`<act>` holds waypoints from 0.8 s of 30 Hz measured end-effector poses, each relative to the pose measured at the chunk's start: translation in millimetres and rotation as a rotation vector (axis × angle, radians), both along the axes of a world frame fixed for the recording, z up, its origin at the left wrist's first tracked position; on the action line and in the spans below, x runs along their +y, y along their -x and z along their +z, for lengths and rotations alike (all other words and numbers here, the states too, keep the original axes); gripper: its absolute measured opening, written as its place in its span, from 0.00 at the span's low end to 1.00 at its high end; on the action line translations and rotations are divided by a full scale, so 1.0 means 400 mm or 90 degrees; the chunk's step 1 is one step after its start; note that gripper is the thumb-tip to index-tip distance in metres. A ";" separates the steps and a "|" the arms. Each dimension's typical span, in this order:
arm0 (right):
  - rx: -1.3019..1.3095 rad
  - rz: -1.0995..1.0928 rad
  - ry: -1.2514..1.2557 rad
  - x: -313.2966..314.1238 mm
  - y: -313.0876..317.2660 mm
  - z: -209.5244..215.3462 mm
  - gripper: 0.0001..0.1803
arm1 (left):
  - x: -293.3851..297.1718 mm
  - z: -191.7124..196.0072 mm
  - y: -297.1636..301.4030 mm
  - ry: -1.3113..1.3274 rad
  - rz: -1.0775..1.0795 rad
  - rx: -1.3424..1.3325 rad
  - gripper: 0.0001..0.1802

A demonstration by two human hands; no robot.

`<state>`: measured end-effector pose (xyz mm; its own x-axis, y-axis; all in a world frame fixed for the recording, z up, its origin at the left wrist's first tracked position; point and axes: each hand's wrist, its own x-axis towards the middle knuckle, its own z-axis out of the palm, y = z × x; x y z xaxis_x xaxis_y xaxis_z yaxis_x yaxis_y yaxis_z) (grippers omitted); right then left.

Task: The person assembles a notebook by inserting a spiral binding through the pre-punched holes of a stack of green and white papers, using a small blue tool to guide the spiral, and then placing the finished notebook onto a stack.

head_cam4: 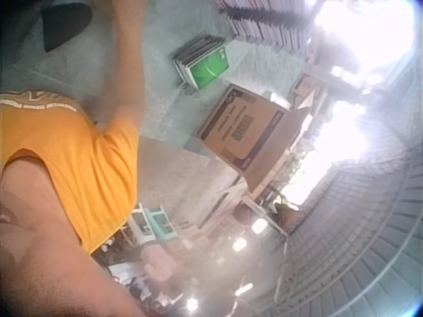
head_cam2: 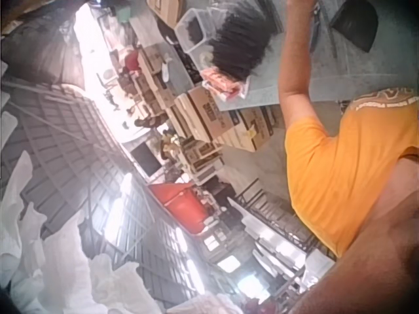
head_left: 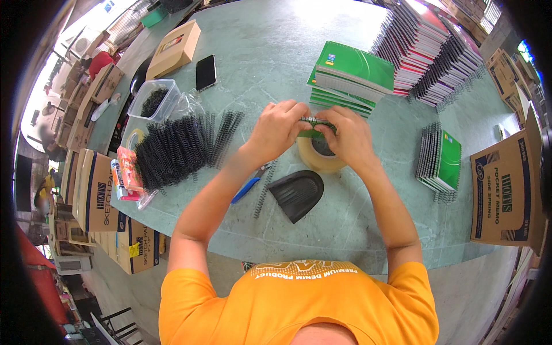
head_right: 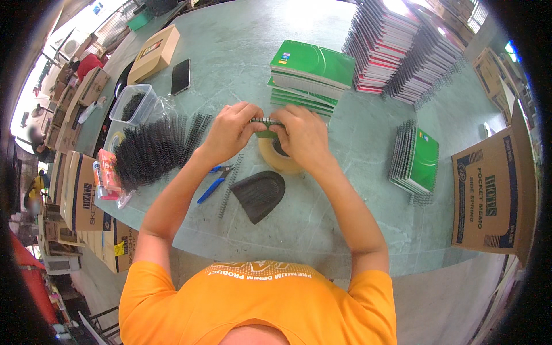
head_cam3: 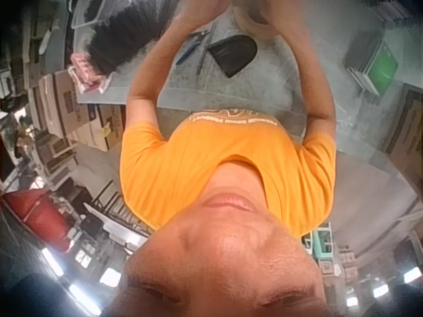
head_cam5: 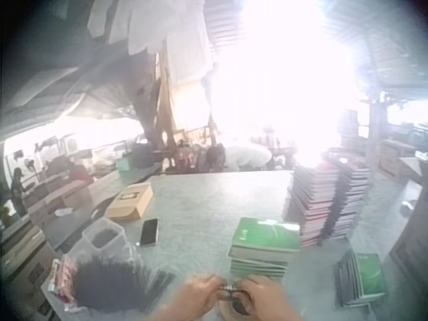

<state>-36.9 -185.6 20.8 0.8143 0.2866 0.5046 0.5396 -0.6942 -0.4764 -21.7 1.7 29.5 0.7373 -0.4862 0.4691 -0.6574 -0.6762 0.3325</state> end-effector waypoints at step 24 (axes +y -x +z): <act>0.008 -0.027 -0.024 0.008 -0.011 -0.007 0.10 | -0.018 0.015 -0.010 0.018 0.044 0.015 0.13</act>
